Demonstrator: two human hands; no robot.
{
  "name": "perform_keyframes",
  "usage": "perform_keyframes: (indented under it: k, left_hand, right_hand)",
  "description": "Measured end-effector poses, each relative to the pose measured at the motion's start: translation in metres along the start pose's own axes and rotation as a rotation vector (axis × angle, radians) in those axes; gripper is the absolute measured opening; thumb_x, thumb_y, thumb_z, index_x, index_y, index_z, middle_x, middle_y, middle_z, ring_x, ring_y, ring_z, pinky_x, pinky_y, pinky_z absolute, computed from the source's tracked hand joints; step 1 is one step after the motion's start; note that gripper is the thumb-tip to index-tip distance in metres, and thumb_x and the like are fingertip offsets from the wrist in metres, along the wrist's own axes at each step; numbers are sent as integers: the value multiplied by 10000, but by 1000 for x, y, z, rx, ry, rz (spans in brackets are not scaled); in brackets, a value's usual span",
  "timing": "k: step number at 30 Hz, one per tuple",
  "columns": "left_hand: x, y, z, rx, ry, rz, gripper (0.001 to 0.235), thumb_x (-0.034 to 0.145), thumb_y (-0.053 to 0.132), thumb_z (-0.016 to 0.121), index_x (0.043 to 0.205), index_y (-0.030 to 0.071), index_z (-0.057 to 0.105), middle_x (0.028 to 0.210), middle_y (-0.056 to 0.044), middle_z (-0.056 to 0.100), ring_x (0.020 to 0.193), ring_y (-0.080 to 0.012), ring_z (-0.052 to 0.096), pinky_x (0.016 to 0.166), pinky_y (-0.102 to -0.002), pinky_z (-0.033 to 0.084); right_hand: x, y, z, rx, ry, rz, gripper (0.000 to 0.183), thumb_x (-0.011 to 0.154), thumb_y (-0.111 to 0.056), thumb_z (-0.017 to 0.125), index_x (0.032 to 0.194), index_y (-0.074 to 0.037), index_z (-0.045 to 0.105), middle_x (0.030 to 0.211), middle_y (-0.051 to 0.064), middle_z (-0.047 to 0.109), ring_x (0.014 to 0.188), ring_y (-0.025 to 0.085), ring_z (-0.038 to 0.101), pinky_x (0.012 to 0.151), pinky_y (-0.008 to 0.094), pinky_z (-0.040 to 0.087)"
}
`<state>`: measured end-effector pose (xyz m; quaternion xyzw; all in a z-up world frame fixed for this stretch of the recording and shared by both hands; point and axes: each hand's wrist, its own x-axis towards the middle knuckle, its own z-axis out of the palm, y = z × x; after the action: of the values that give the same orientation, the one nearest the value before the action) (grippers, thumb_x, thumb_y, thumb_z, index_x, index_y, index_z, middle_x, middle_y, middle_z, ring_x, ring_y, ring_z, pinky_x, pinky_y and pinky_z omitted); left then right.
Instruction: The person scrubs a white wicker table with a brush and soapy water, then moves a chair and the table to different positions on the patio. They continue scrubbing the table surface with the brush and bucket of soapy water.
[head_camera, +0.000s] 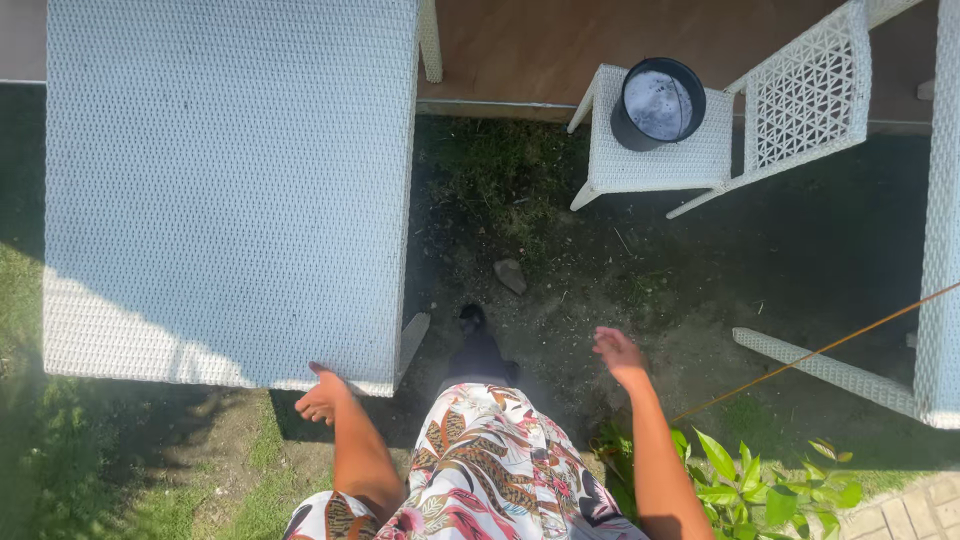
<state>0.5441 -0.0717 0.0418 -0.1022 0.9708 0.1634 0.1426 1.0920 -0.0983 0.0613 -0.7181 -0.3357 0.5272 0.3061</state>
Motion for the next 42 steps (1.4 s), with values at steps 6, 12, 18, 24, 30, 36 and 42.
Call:
perform_keyframes:
  k: [6,12,18,24,30,36,42]
  left_hand:
    - [1,-35,21,-855,-936,-207,1098,672,843,595,1430,59,465,1322,-83,594,1083,-282,643,847,-510,561]
    - [-10,-46,47,-732,-624,-223,1149,791,897,486,1346,-109,526,1173,-151,677,832,-235,658,632,-401,579]
    - [-26,-49,45,-496,-451,-231,1219,829,951,387,1364,-137,513,1199,-188,630,819,-239,582,586,-428,490]
    - [-47,-41,25,-353,-448,-269,1040,883,815,414,1430,-64,517,1292,-196,608,979,-290,604,727,-427,499]
    - [-88,0,34,-122,-208,-134,769,965,539,519,1489,-22,477,1363,-263,559,1126,-403,571,870,-536,473]
    - [-145,49,50,135,-8,254,636,1032,288,614,1573,19,415,1482,-340,463,1310,-517,497,1006,-655,415]
    - [-199,133,111,86,-223,511,879,951,382,698,1593,-64,296,1559,-474,248,1485,-581,225,1235,-567,242]
  right_hand:
    - [100,-50,-27,-164,-106,-9,318,1022,-237,589,1305,-106,646,1177,38,734,987,164,724,795,310,552]
    - [212,-124,-46,-471,-229,-141,323,1020,-244,625,1291,-72,655,1086,61,731,942,162,723,796,299,536]
    - [270,-176,-27,-633,-315,-197,359,1019,-265,630,1309,-54,646,1027,71,725,931,160,715,797,308,542]
    - [284,-218,-19,-647,-355,23,359,984,-265,648,1286,-71,667,1075,51,725,916,148,720,791,310,538]
    - [383,-239,-107,-751,88,-170,361,938,-291,705,1195,-39,716,1103,132,758,1032,294,706,910,398,536]
    - [514,-248,-167,-767,416,-208,586,857,-378,802,1207,64,639,1172,265,693,1110,420,671,981,455,513]
    - [586,-267,-180,-846,335,-143,593,849,-416,824,1178,45,651,1126,273,679,1011,420,666,876,479,527]
